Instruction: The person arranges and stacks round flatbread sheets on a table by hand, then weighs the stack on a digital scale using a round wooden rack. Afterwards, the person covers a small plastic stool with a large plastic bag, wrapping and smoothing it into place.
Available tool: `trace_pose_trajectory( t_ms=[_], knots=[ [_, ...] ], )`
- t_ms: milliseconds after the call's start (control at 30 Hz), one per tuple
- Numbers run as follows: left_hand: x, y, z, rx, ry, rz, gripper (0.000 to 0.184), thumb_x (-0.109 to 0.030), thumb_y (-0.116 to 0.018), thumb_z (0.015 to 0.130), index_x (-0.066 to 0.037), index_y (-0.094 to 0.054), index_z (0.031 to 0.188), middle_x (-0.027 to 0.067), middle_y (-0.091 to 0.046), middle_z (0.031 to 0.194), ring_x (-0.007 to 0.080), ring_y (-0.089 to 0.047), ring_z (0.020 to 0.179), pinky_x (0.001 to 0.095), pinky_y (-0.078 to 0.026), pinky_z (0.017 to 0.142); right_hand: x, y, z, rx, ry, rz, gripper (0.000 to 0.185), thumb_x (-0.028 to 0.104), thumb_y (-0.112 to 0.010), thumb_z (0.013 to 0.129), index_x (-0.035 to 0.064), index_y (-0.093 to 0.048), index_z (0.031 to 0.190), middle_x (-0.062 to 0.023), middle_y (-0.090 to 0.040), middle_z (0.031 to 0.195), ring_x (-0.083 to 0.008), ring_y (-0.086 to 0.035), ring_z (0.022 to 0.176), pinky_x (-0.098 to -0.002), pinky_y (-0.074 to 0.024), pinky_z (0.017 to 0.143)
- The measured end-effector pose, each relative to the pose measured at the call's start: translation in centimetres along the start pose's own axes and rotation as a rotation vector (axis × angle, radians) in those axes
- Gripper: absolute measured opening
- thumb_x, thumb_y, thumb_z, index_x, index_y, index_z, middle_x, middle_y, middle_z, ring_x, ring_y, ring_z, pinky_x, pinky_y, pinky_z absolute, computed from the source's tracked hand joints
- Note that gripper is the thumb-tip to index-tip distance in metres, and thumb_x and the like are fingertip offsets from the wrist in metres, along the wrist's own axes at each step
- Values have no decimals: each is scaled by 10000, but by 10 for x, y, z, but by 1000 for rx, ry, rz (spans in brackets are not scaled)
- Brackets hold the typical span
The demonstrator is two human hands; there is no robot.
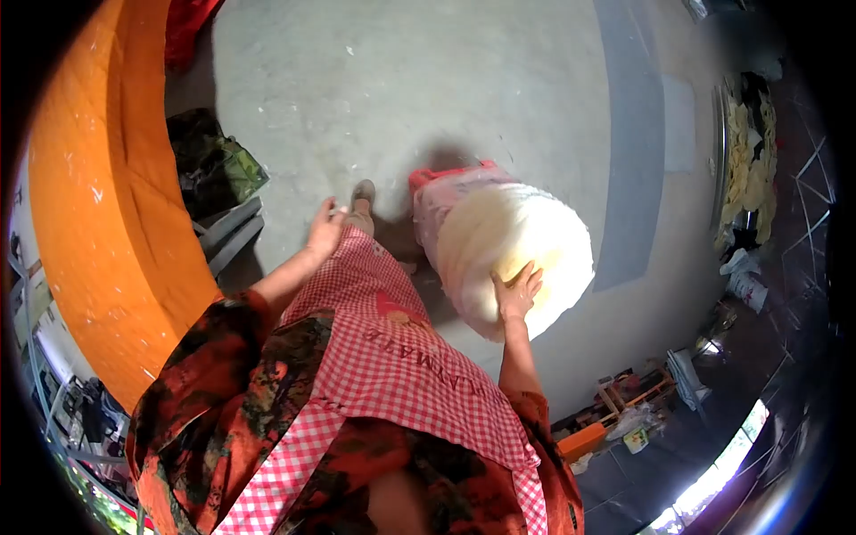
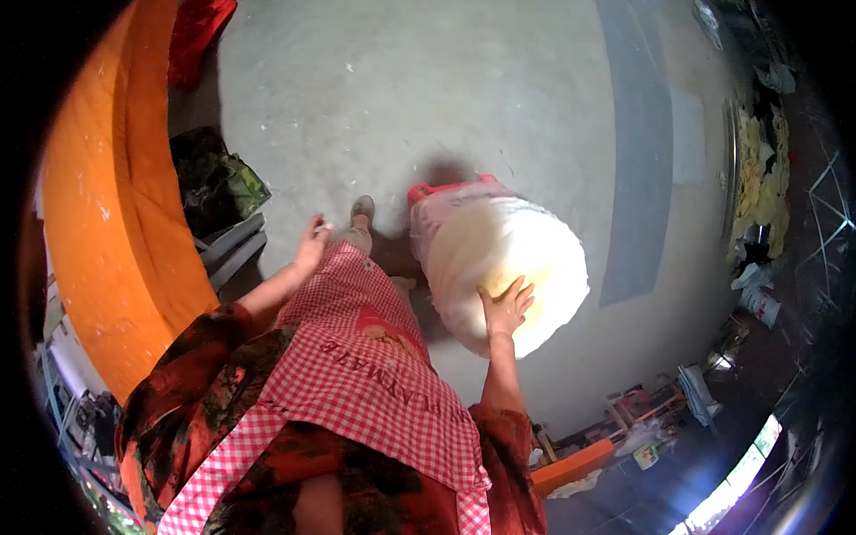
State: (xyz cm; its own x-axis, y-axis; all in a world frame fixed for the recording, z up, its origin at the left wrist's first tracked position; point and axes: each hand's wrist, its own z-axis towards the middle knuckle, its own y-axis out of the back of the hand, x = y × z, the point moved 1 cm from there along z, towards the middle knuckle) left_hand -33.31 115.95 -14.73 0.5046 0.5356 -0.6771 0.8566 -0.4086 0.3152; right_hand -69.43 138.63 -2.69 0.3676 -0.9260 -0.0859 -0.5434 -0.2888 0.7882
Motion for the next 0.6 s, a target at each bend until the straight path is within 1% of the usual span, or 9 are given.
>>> trace_pose_trajectory(
  t_ms=[67,133,200,233,300,400,433,533,600],
  knots=[
    [-4,62,16,-69,116,-1,496,-308,-569,927,-14,-470,1314,178,-572,1242,268,-585,1054,362,-459,922,2,-4,7,1,-32,-36,1160,641,-711,684,145,-82,1523,-180,-23,1576,-404,-50,1443,-623,-246,1066],
    [6,132,40,-204,3,15,465,-239,-607,914,-14,-485,1302,148,-569,1235,237,-573,1061,340,-460,915,1,1,13,32,-31,-75,1185,650,-720,666,133,-84,1522,-184,-56,1573,-391,-107,1436,-592,-263,1072],
    [34,192,69,-322,30,-32,437,-146,-637,892,-14,-493,1283,128,-571,1208,226,-572,1054,332,-467,904,4,15,10,90,-25,-61,1211,645,-726,661,117,-59,1524,-188,-70,1571,-388,-138,1431,-538,-258,1102],
    [19,209,72,-385,-99,10,412,-119,-631,891,-15,-500,1268,128,-570,1203,229,-573,1053,330,-468,903,2,11,11,-76,23,-96,1070,624,-750,640,68,-307,1440,-250,-334,1450,-392,-381,1307,-504,-385,1005],
    [-60,244,58,-467,-362,184,380,-60,-611,888,-22,-512,1252,137,-542,1248,261,-575,1054,319,-474,895,-16,-2,26,50,-17,-20,955,575,-772,635,62,-392,1345,-238,-443,1333,-377,-476,1184,-480,-433,922],
    [-156,298,62,-720,-600,614,398,-79,-603,867,-44,-522,1255,141,-469,1359,346,-450,1239,397,-380,1038,11,-7,60,174,126,41,800,534,-756,657,69,-457,1234,-214,-517,1215,-354,-536,1075,-462,-462,855],
    [-180,317,68,-780,-590,596,409,-94,-600,860,-56,-523,1260,147,-450,1378,354,-392,1296,431,-316,1087,29,-11,78,203,213,52,751,526,-742,670,74,-469,1203,-205,-527,1185,-346,-543,1051,-459,-465,842],
    [-218,386,104,-1043,-495,787,460,-161,-623,852,-62,-512,1287,157,-404,1424,386,-372,1306,472,-298,1089,107,-5,136,236,388,90,609,501,-701,707,89,-503,1109,-178,-557,1096,-322,-563,979,-450,-473,804],
    [-210,432,139,-1181,-398,818,528,-260,-616,878,-51,-463,1337,167,-364,1457,391,-314,1347,475,-273,1102,159,8,173,245,458,106,519,484,-674,731,99,-526,1047,-160,-576,1036,-307,-577,931,-444,-478,779]
  ],
)
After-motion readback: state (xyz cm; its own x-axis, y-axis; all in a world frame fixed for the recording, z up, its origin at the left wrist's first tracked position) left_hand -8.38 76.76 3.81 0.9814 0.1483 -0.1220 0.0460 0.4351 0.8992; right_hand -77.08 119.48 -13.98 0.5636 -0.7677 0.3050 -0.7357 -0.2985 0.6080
